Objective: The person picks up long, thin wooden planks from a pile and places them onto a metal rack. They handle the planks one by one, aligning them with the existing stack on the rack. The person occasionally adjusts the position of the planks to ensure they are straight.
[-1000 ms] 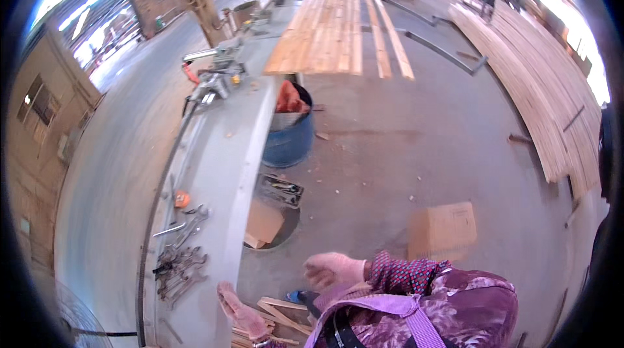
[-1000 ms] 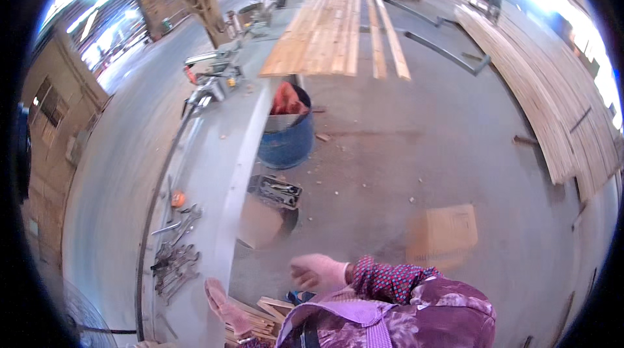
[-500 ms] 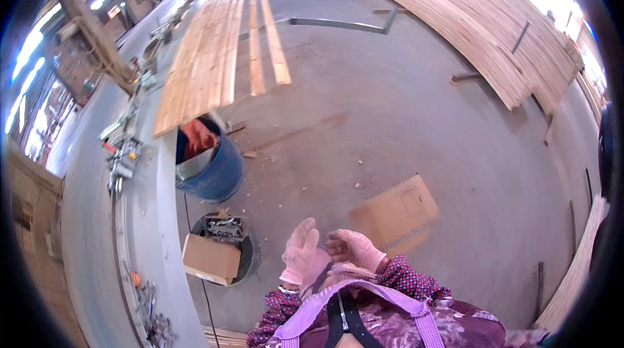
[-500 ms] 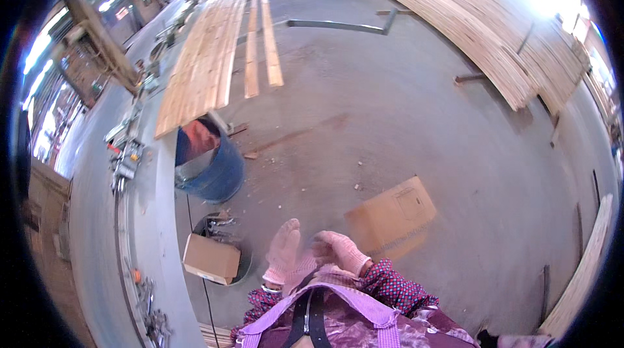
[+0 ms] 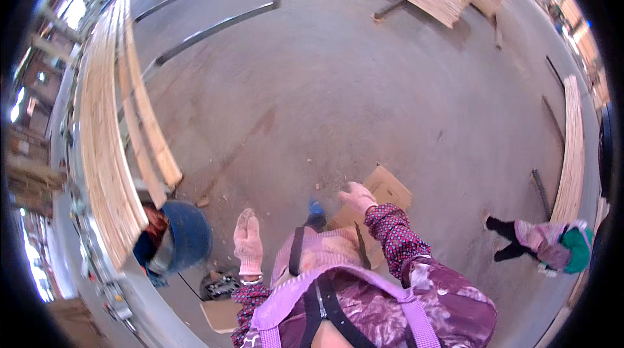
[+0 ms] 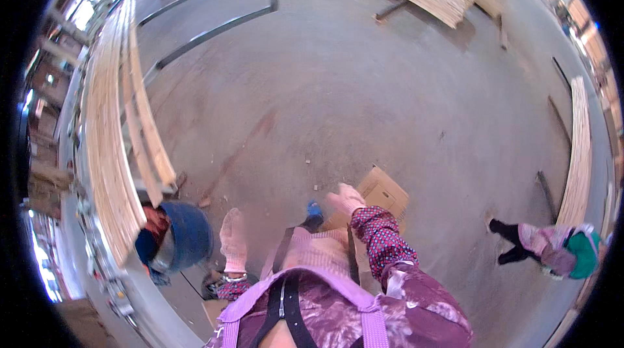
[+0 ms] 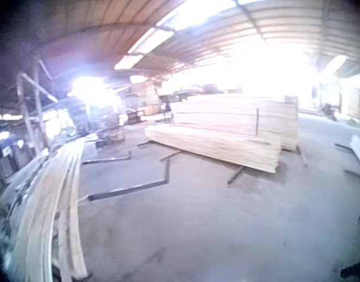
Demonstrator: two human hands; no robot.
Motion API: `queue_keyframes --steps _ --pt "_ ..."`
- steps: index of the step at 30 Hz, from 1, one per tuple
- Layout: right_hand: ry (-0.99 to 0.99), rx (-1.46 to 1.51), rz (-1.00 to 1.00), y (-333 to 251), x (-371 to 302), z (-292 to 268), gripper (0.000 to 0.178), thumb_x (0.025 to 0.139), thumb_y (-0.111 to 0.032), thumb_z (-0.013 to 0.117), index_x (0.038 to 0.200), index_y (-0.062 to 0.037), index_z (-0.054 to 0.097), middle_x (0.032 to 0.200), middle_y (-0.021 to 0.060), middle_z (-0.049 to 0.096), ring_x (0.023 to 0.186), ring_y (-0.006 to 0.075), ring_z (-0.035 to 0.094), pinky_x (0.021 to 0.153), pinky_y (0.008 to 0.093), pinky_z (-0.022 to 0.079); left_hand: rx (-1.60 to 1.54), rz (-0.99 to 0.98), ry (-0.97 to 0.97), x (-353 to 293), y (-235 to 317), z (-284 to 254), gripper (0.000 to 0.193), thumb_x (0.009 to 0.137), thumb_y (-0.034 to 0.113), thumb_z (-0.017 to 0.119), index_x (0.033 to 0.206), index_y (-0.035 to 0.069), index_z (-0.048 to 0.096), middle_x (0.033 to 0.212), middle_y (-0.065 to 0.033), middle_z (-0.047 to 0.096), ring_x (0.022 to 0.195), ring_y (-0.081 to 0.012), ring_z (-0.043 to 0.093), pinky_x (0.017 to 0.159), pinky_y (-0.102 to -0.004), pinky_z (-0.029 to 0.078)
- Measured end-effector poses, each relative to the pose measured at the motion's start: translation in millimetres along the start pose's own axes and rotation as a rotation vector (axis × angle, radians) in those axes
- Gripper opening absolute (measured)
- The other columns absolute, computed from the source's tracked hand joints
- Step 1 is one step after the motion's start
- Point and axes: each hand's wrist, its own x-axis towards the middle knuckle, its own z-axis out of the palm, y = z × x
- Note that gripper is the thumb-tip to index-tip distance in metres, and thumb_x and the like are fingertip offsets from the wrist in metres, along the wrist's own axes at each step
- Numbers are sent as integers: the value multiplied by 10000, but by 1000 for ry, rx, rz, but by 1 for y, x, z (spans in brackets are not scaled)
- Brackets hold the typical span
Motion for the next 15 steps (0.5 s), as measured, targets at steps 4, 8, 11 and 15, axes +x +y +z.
queue_keyframes --steps 4,8,11,15 --pt "-126 91 424 80 19 -3 707 838 -505 629 1313 16 588 1356 261 587 1284 387 557 1062 464 452 589 146 -250 54 64 3 376 1012 232 592 1303 -5 621 1356 -131 629 1279 -239 567 1098 -345 408" --pt "-69 234 498 123 -1 22 615 866 -486 590 1214 17 650 1284 271 628 1231 380 596 1020 446 471 357 55 -281 80 77 23 378 1006 249 598 1296 9 630 1323 -133 646 1244 -234 586 1088 -343 415" --pt "-64 399 501 122 0 41 595 876 -467 580 1211 19 657 1248 265 649 1191 384 615 997 455 477 620 174 -335 101 73 53 389 986 276 617 1283 26 642 1285 -139 662 1205 -245 608 1072 -343 431" --pt "-53 390 436 109 10 46 563 888 -450 568 1215 -3 670 1230 262 658 1192 391 612 1004 453 471 686 97 -762 125 82 122 412 968 339 610 1263 55 653 1271 -142 666 1199 -282 615 1062 -354 443"
